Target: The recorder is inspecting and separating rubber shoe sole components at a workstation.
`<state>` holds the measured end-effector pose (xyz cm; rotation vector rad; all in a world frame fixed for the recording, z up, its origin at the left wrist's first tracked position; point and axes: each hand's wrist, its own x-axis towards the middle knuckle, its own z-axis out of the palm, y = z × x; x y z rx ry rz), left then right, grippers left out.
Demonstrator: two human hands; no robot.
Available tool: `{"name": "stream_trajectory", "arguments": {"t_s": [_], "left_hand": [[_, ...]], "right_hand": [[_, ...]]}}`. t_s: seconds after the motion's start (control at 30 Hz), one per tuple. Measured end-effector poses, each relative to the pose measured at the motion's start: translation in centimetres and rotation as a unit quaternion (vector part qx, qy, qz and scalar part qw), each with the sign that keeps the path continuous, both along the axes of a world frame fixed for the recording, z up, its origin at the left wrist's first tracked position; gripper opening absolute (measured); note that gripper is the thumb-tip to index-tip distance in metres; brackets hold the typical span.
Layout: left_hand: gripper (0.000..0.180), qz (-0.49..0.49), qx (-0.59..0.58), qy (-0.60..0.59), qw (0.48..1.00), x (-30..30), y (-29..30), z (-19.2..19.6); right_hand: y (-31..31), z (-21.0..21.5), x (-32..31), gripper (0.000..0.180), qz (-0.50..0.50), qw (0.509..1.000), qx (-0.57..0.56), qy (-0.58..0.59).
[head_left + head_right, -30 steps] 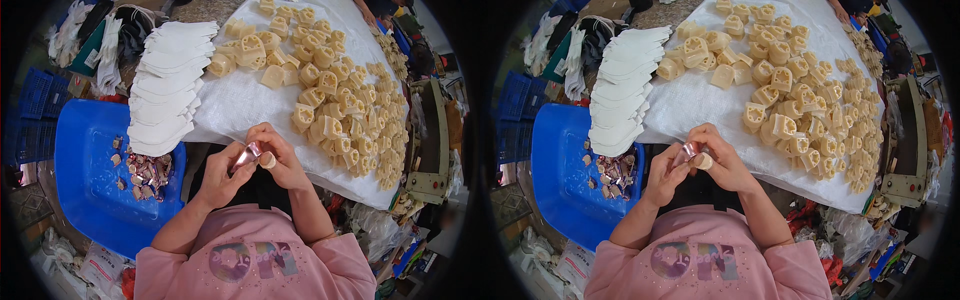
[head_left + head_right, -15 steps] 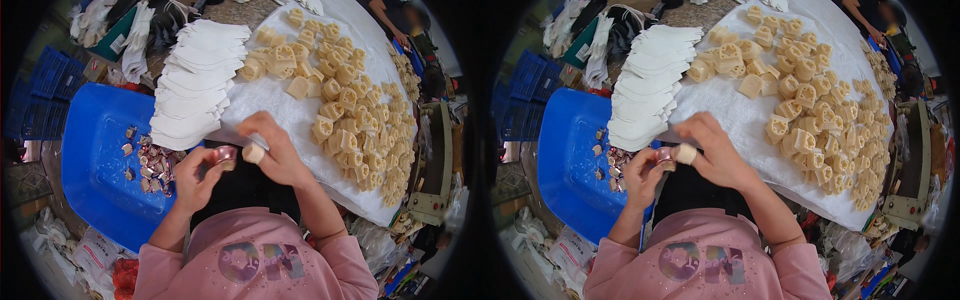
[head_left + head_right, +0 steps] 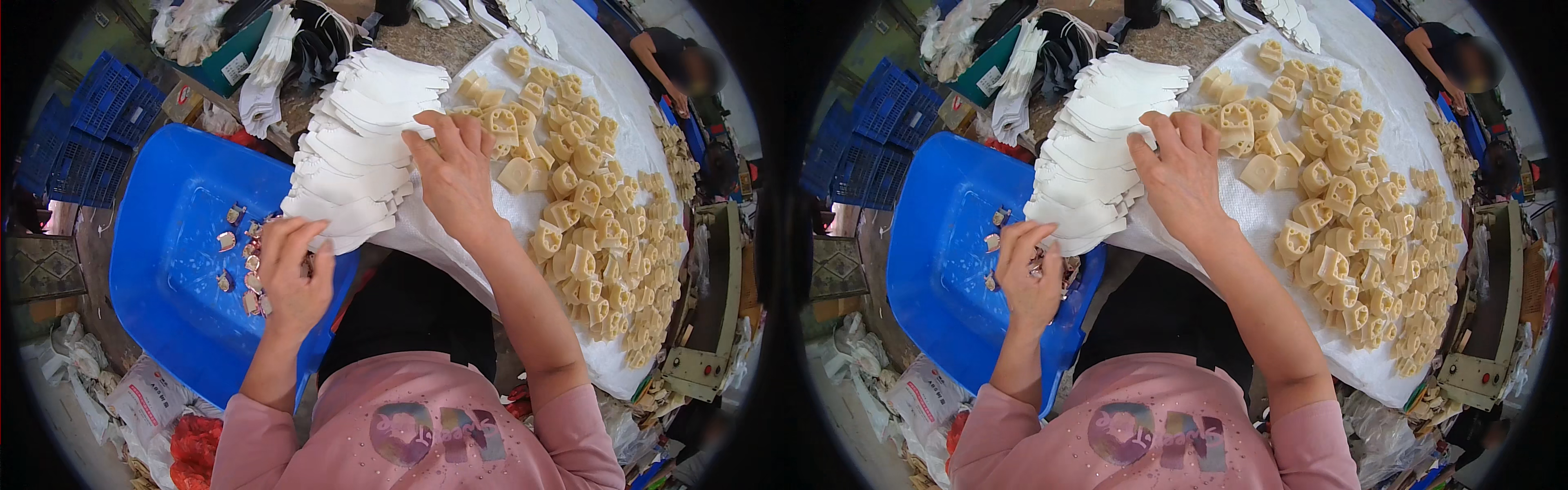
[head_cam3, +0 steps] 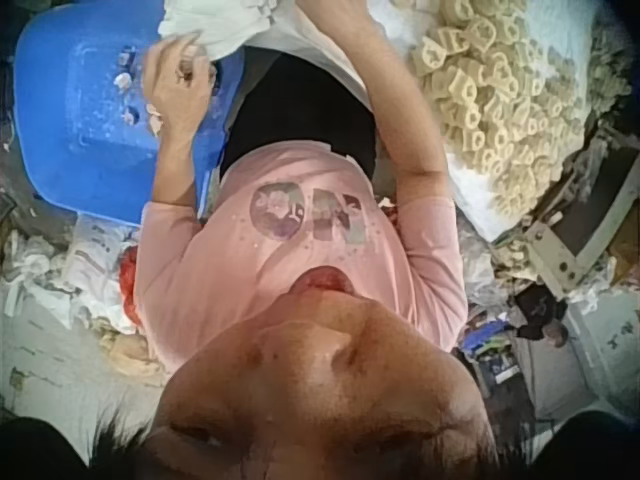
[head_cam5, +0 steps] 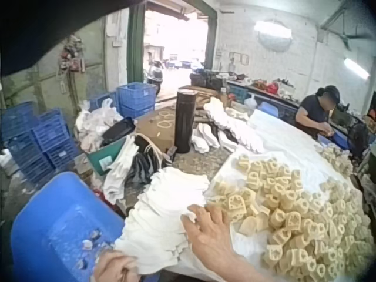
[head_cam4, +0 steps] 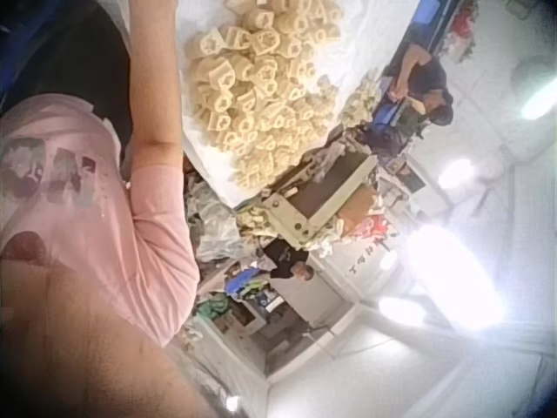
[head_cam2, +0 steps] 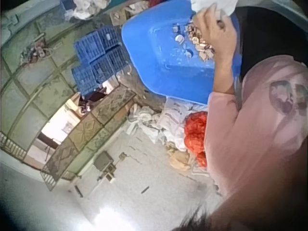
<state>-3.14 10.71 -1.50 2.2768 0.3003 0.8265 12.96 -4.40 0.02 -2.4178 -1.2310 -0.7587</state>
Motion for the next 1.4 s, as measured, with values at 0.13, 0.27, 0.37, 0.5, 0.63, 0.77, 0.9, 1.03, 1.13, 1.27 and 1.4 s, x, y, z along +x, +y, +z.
{"name": "stream_trajectory", "arguments": {"t_s": [0.13, 0.27, 0.37, 0.5, 0.63, 0.77, 0.9, 1.03, 1.13, 1.27, 1.4], "left_hand": [[0.028, -0.126, 0.048, -0.051, 0.99, 3.7, -1.4, 1.5], [0.032, -0.163, 0.096, 0.004, 0.982, 5.5, -2.1, 1.2], [0.031, -0.152, 0.084, -0.012, 0.985, 5.7, -2.2, 0.7], [0.031, -0.149, 0.097, -0.02, 0.984, 5.8, -2.2, 0.2], [0.03, -0.157, 0.099, -0.026, 0.982, 6.1, -2.2, 0.1], [0.03, -0.164, 0.115, -0.012, 0.98, 6.0, -2.1, 0.1], [0.032, -0.148, 0.12, -0.01, 0.982, 5.9, -2.2, -0.2], [0.034, -0.141, 0.094, 0.019, 0.985, 5.6, -2.0, 0.7], [0.032, -0.144, 0.044, 0.012, 0.989, 5.5, -2.1, 1.0], [0.025, -0.127, 0.004, -0.016, 0.992, 4.4, -2.0, 1.4], [0.017, -0.047, -0.081, -0.004, 0.996, 3.1, -0.9, 0.8]], "right_hand": [[0.4, 0.5, 0.7, 0.026, 0.013, 0.999, -0.042, 0.032], [0.5, 1.0, 1.1, 0.01, 0.031, 0.998, -0.058, 0.003], [0.1, 1.2, 1.4, 0.009, 0.049, 0.995, -0.082, -0.004], [0.4, 1.0, 1.7, 0.007, 0.061, 0.995, -0.079, -0.018], [0.8, 1.2, 1.7, 0.011, 0.052, 0.996, -0.068, 0.01], [0.9, 2.3, 0.4, 0.03, 0.052, 0.987, -0.029, 0.148], [0.9, 3.8, -0.7, 0.044, 0.09, 0.963, 0.133, 0.214], [0.9, 6.5, -0.3, 0.035, 0.085, 0.982, 0.138, 0.098], [0.1, 5.7, 0.6, 0.027, 0.096, 0.981, 0.167, 0.033], [0.7, 4.0, -0.1, 0.023, 0.104, 0.982, 0.154, -0.029], [0.4, 1.0, -2.5, 0.021, 0.153, 0.984, 0.088, 0.007]]}}
